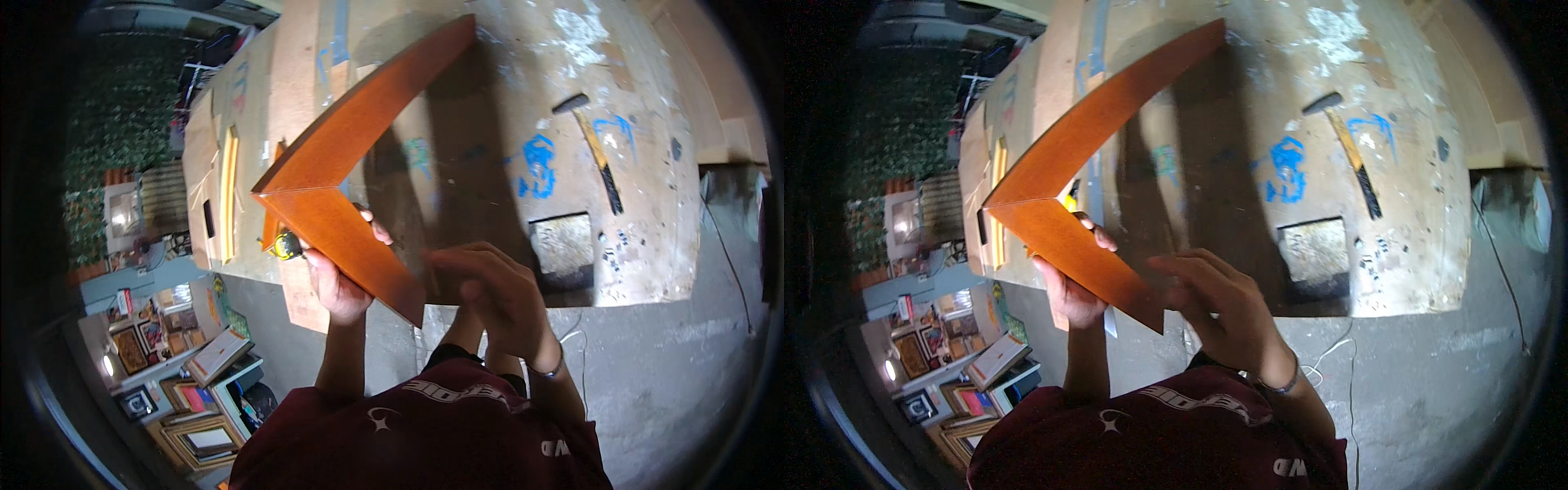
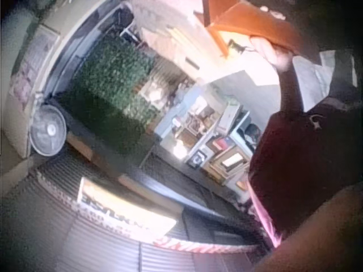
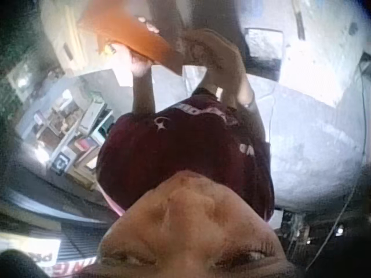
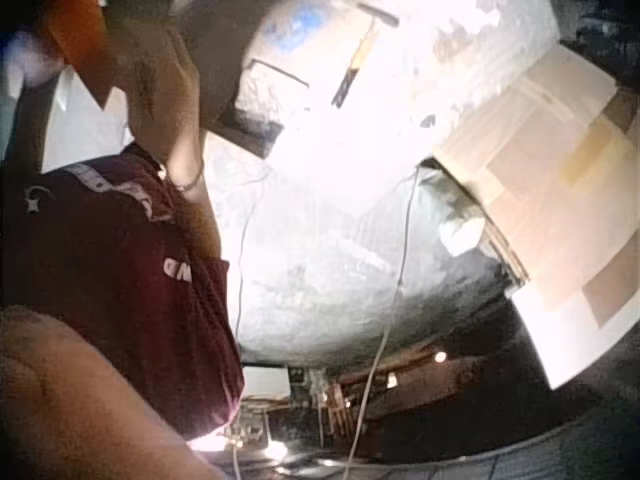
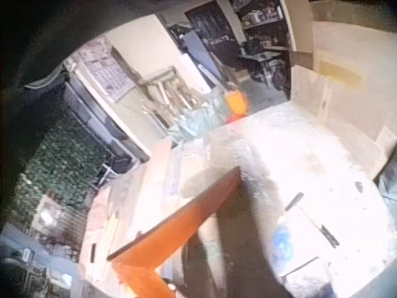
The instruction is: The person assembles a wooden frame by hammering nails into pre-drilled holes on a workbench. They repeatedly position nails, strike them with a hammer, and adjust the frame pieces to align joints.
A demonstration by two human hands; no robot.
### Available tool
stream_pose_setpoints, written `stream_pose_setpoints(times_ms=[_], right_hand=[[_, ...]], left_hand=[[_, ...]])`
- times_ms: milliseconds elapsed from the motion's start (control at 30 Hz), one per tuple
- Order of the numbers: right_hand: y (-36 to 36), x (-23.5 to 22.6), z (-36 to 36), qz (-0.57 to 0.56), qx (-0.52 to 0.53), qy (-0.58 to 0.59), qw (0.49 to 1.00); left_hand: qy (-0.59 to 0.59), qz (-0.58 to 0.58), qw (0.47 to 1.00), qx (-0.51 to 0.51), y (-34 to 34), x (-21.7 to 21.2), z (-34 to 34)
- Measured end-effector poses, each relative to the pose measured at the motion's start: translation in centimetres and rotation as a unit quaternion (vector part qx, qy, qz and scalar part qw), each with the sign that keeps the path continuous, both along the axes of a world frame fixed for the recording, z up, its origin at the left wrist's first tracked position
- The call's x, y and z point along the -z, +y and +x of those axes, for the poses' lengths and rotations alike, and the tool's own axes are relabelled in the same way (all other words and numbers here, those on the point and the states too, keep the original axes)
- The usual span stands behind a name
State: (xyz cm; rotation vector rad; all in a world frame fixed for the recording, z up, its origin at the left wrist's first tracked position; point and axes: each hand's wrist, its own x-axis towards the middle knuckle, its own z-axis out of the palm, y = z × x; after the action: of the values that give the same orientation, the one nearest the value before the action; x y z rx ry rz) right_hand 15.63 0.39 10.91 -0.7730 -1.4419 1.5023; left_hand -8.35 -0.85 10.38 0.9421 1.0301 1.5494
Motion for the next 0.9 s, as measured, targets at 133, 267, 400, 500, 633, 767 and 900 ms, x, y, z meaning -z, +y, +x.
stream_pose_setpoints(times_ms=[133, 267, 400, 500, 633, 767, 900], right_hand=[[-1.0, 1.1, 0.0, -0.051, 0.009, -0.021, 0.998], [-1.7, 2.7, -0.1, -0.071, 0.026, -0.069, 0.995], [-1.2, 3.5, -1.1, -0.052, 0.025, -0.105, 0.993], [-1.0, 3.9, -2.2, -0.035, 0.006, -0.139, 0.99], [-2.3, 5.8, -4.5, 0.05, -0.037, -0.188, 0.98], [-3.3, 6.2, -6.7, -0.001, -0.073, -0.168, 0.983], [2.7, 5.0, -8.7, 0.206, 0.092, -0.181, 0.957]], left_hand=[[-0.012, 0.019, 1.0, 0.005, -0.7, 1.0, -2.0], [-0.016, -0.002, 1.0, 0.012, -1.4, 1.9, -2.0], [-0.061, -0.01, 0.998, -0.004, -2.5, 4.3, -2.5], [-0.079, -0.021, 0.996, -0.024, -2.9, 5.3, -3.0], [-0.085, -0.039, 0.993, -0.069, -3.1, 5.5, -2.6], [-0.129, -0.054, 0.987, -0.085, -3.2, 5.4, -2.4], [-0.058, -0.066, 0.991, -0.1, -3.7, 5.8, -2.6]])
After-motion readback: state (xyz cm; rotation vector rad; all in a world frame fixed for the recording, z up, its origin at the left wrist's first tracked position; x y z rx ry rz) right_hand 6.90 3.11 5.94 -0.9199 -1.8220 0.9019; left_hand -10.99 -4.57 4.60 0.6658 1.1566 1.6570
